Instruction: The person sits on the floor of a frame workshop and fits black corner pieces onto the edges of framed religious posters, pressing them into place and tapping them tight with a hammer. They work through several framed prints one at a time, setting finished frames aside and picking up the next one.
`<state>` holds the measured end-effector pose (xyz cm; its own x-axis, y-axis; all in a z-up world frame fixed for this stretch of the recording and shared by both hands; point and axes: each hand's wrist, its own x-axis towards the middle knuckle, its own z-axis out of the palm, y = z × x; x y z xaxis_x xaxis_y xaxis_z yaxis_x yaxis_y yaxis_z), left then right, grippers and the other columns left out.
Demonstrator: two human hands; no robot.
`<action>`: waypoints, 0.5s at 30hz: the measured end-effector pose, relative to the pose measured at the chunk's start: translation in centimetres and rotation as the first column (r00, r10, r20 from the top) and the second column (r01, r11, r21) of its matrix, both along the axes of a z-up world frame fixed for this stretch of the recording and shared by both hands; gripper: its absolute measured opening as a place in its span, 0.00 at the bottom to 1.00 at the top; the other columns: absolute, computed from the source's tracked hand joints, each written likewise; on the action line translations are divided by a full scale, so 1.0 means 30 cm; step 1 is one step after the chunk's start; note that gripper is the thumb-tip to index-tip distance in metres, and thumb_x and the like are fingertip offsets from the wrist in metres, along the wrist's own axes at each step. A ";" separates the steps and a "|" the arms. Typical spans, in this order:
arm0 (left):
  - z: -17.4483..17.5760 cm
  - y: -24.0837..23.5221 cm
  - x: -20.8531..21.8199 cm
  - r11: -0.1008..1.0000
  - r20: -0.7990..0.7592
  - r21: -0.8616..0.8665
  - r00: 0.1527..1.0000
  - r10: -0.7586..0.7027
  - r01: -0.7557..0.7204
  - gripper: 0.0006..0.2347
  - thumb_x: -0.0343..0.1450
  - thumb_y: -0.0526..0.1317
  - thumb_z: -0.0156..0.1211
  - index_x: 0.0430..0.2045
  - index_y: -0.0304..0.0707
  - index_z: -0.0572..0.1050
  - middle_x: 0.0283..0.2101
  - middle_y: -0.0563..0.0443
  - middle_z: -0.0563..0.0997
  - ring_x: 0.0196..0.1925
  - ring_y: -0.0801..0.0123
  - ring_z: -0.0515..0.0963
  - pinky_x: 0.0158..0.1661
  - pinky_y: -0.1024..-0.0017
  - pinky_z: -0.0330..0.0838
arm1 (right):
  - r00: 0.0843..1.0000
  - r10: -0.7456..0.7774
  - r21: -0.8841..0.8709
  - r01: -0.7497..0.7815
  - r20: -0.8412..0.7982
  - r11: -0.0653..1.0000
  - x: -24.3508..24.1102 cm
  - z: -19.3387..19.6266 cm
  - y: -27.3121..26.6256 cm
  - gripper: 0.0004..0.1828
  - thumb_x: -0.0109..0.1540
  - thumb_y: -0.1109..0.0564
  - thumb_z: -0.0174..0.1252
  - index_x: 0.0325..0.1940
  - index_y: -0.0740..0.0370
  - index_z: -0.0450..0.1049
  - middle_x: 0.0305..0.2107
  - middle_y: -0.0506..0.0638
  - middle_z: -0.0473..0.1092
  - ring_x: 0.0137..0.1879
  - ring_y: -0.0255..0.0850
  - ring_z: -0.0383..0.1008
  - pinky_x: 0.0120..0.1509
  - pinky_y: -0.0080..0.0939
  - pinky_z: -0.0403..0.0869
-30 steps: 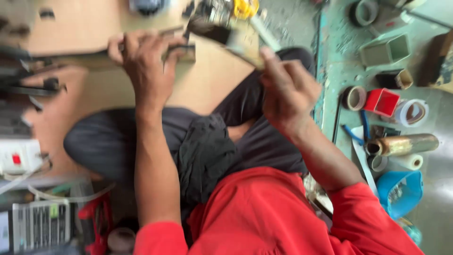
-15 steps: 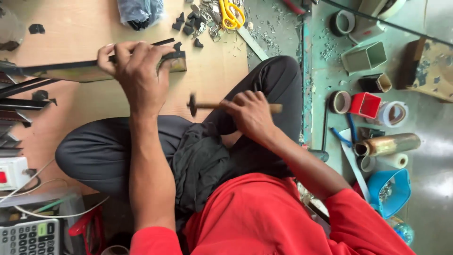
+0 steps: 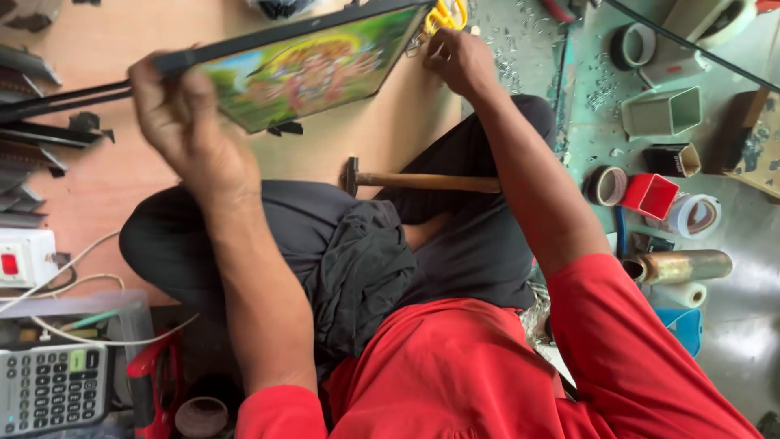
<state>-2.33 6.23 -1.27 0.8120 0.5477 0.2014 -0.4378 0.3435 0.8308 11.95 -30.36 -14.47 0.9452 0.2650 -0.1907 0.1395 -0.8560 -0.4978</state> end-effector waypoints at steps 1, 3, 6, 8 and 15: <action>0.009 -0.008 -0.006 0.999 -0.020 0.025 0.999 -0.033 0.033 0.11 0.80 0.37 0.69 0.47 0.33 0.72 0.45 0.53 0.76 0.47 0.74 0.72 0.53 0.75 0.66 | 0.998 0.043 -0.027 -0.042 0.036 0.999 -0.002 -0.014 0.000 0.12 0.57 0.50 0.70 0.41 0.56 0.80 0.32 0.53 0.78 0.37 0.51 0.79 0.41 0.52 0.74; 0.020 -0.027 0.002 0.996 -0.028 0.038 0.997 -0.078 0.079 0.10 0.81 0.37 0.70 0.47 0.32 0.73 0.44 0.54 0.76 0.46 0.75 0.71 0.52 0.77 0.65 | 0.994 0.076 -0.065 -0.071 0.082 0.995 -0.003 -0.051 -0.027 0.10 0.58 0.51 0.69 0.40 0.55 0.81 0.32 0.53 0.78 0.38 0.52 0.79 0.42 0.52 0.74; 0.034 -0.027 0.009 0.980 -0.094 0.183 0.994 -0.057 0.073 0.08 0.82 0.36 0.69 0.47 0.31 0.75 0.45 0.54 0.78 0.47 0.75 0.74 0.53 0.78 0.69 | 0.952 0.201 -0.056 -0.193 0.230 0.980 -0.004 -0.100 -0.050 0.06 0.61 0.55 0.66 0.39 0.57 0.78 0.33 0.55 0.76 0.39 0.54 0.78 0.42 0.52 0.74; 0.047 -0.009 0.003 0.963 -0.114 0.259 0.992 -0.050 0.079 0.09 0.82 0.34 0.69 0.51 0.29 0.76 0.46 0.53 0.80 0.48 0.75 0.78 0.52 0.78 0.73 | 0.930 0.153 0.053 -0.180 0.334 0.982 -0.018 -0.093 -0.034 0.06 0.64 0.60 0.64 0.39 0.63 0.72 0.32 0.56 0.75 0.39 0.55 0.76 0.44 0.51 0.74; 0.143 0.028 -0.009 0.807 -0.039 0.590 0.997 0.064 -0.029 0.06 0.81 0.31 0.68 0.49 0.31 0.79 0.49 0.50 0.82 0.47 0.72 0.81 0.49 0.76 0.77 | 0.965 -0.261 0.471 0.238 -0.016 0.850 -0.137 0.210 -0.022 0.08 0.64 0.63 0.62 0.47 0.64 0.75 0.28 0.52 0.76 0.32 0.36 0.78 0.36 0.35 0.74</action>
<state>-2.60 7.06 3.04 0.8078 0.3760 0.4540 -0.3891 -0.2385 0.8898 7.83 -31.01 -8.17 0.9961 0.0654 -0.0584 -0.0143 -0.5357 -0.8443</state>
